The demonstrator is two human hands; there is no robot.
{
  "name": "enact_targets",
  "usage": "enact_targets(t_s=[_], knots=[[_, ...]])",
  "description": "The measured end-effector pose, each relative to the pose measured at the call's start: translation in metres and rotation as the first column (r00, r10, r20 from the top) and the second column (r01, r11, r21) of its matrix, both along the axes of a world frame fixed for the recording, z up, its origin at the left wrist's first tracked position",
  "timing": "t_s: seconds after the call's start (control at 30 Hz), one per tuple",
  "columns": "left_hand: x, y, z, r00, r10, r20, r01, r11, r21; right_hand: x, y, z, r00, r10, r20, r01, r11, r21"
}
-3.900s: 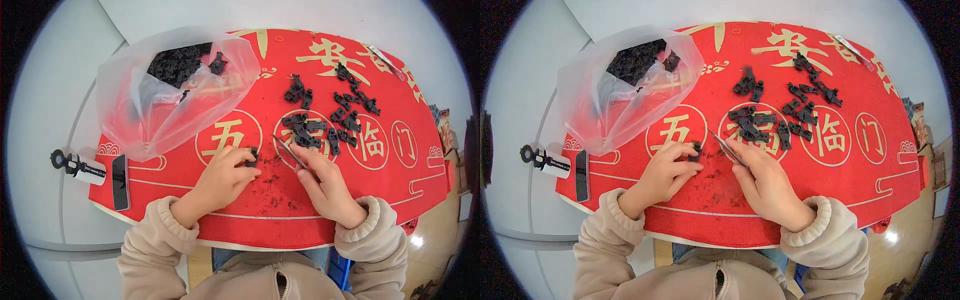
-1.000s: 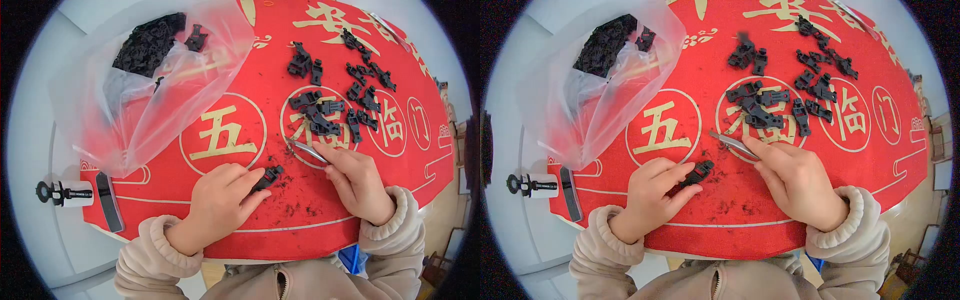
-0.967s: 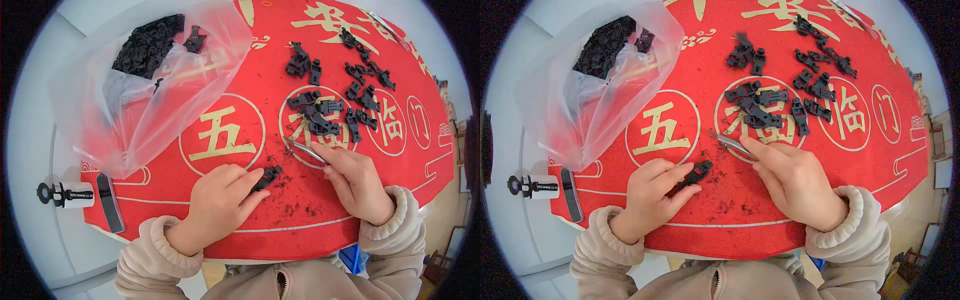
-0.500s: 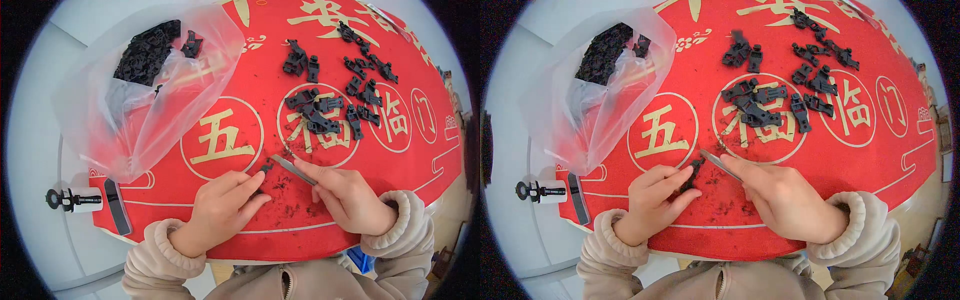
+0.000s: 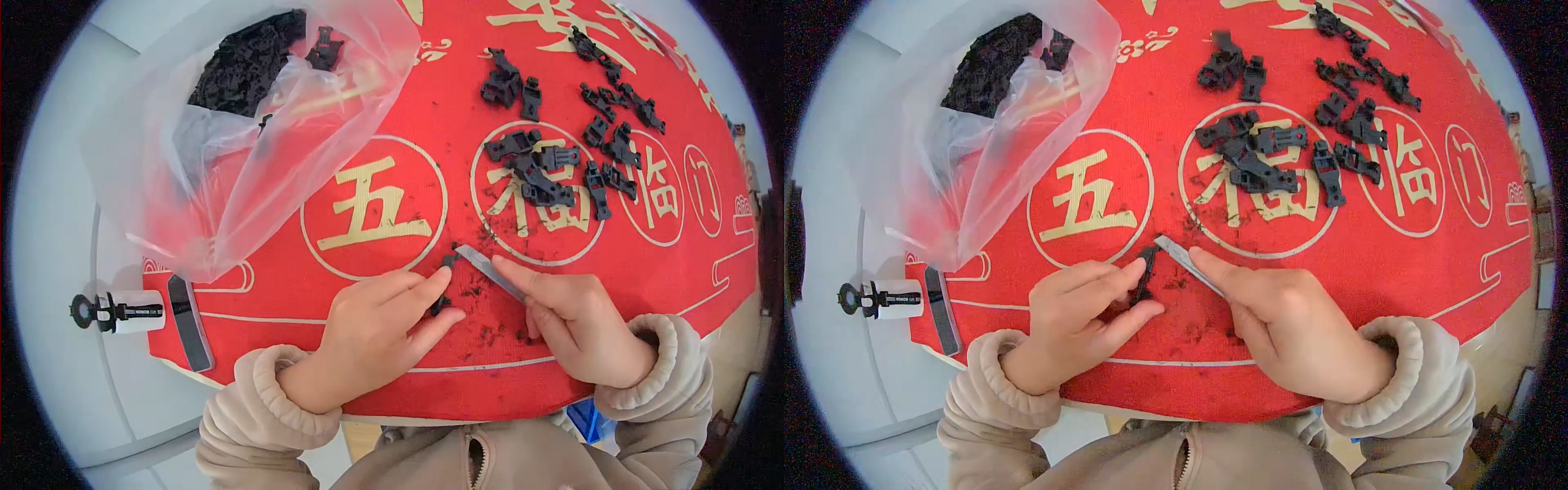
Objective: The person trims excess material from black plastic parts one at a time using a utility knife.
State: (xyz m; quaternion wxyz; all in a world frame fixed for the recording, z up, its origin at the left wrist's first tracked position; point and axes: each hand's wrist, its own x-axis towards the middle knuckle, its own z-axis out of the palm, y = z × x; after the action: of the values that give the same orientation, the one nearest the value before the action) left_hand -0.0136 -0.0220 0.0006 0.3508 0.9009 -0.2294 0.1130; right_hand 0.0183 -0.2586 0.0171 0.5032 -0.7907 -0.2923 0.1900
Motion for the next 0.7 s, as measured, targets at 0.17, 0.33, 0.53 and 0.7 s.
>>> enact_targets(t_s=[0.17,0.33,0.53,0.7], knots=[[0.0000,0.0002,-0.0008,1.000,0.002,0.004,-0.002,1.000,-0.003,-0.0001,0.0005,-0.0015,1.000,0.001,0.030,-0.001,1.000,-0.016],[0.0004,-0.0005,-0.0010,1.000,0.001,-0.003,-0.001,1.000,-0.011,-0.0024,0.0009,-0.0032,0.992,0.017,0.122,-0.008,0.997,-0.074],[0.0000,-0.0017,0.0017,0.998,0.016,-0.055,-0.017,1.000,-0.009,-0.0072,0.0028,-0.0082,0.985,-0.001,0.172,0.019,0.995,-0.101],[-0.0005,-0.0021,0.0018,0.997,0.035,-0.071,-0.036,0.999,-0.009,-0.0082,0.0042,-0.0080,0.983,0.007,0.184,0.013,0.994,-0.109]])
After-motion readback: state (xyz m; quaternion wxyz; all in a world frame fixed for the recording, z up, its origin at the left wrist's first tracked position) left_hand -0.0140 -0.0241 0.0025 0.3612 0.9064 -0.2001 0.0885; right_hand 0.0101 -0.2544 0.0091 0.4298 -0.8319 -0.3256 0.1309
